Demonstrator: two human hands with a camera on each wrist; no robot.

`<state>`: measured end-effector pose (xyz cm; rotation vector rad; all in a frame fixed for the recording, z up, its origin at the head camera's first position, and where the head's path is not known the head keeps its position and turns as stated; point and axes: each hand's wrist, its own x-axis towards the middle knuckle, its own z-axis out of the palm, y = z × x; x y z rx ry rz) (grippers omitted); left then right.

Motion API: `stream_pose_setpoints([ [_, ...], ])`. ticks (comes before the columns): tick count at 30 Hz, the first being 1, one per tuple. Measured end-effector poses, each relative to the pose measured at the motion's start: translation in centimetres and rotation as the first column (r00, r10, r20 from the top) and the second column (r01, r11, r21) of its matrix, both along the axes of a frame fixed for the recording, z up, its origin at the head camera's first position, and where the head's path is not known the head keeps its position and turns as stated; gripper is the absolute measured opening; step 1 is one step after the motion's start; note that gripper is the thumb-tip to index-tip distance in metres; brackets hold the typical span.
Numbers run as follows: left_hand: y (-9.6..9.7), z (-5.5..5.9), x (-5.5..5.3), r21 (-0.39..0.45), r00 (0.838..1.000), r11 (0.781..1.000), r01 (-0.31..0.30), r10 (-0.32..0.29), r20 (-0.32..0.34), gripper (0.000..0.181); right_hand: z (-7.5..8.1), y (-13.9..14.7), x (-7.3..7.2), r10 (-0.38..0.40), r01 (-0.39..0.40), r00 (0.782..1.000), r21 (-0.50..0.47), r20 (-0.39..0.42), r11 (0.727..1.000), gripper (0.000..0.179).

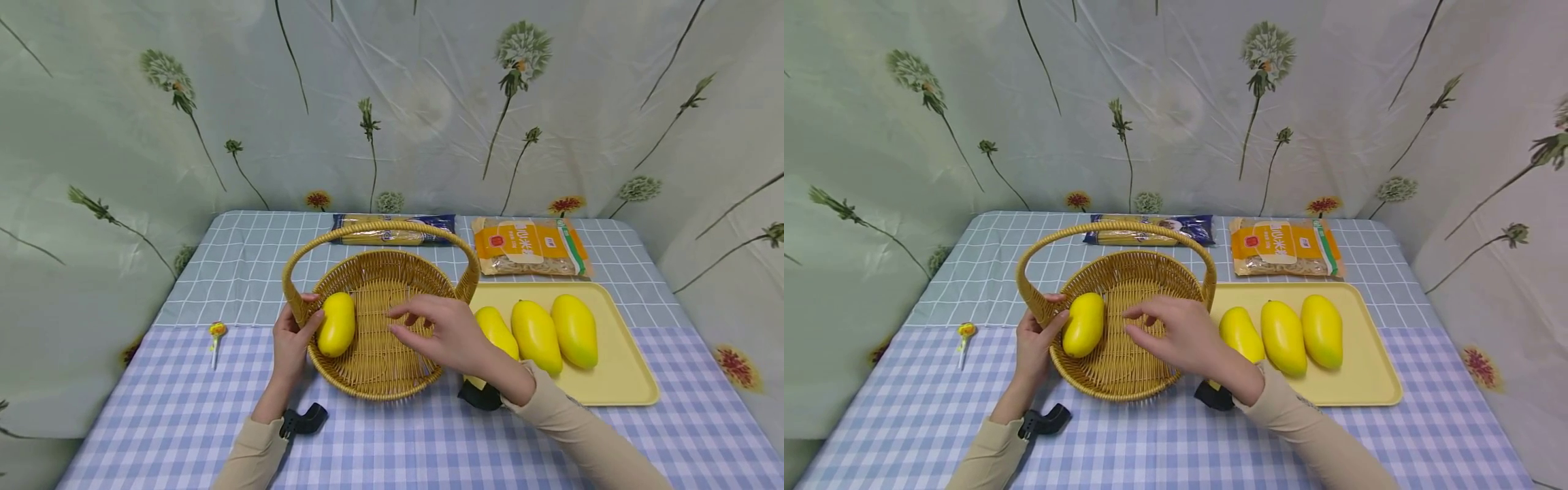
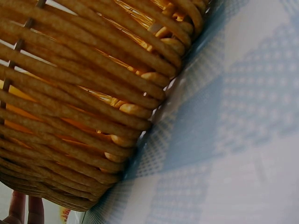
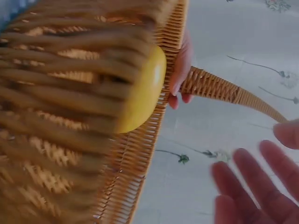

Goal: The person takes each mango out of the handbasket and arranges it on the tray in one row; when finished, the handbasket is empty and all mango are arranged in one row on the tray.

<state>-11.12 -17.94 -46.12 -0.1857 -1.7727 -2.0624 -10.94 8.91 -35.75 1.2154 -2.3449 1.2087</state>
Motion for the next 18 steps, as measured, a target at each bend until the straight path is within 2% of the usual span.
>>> stream_pose_setpoints([
  [2, 0.0, 0.0, 0.0, -0.002, 1.0, 1.0, 0.001, -0.001, 0.001, 0.027, 0.5, -0.7, -0.4, -0.013, 0.011, 0.999, 0.061, 0.033, 0.998, 0.018],
  [6, 0.0, 0.1, 0.0, -0.003, 1.0, 1.0, 0.002, -0.002, 0.003, 0.026, 1.1, -1.8, -1.5, -0.037, 0.006, 0.985, 0.182, 0.17, 0.983, 0.026],
  [9, 0.0, 0.1, 0.0, 0.004, 1.0, 1.0, 0.005, -0.005, 0.001, 0.026, 1.2, -2.5, -2.5, -0.07, -0.002, 0.961, 0.26, 0.268, 0.966, 0.032],
  [13, 0.0, 0.1, 0.0, 0.008, 1.0, 1.0, 0.005, -0.005, -0.004, 0.026, 1.0, -3.3, -3.7, -0.106, -0.018, 0.918, 0.309, 0.382, 0.951, 0.037],
  [16, 0.0, 0.1, 0.0, 0.009, 1.0, 1.0, 0.006, -0.006, -0.001, 0.026, 0.6, -3.9, -4.5, -0.121, -0.041, 0.885, 0.334, 0.449, 0.942, 0.04],
  [18, 0.0, 0.1, 0.0, 0.01, 1.0, 1.0, 0.006, -0.006, 0.004, 0.026, 0.3, -4.2, -5.0, -0.129, -0.057, 0.874, 0.361, 0.469, 0.931, 0.043],
])
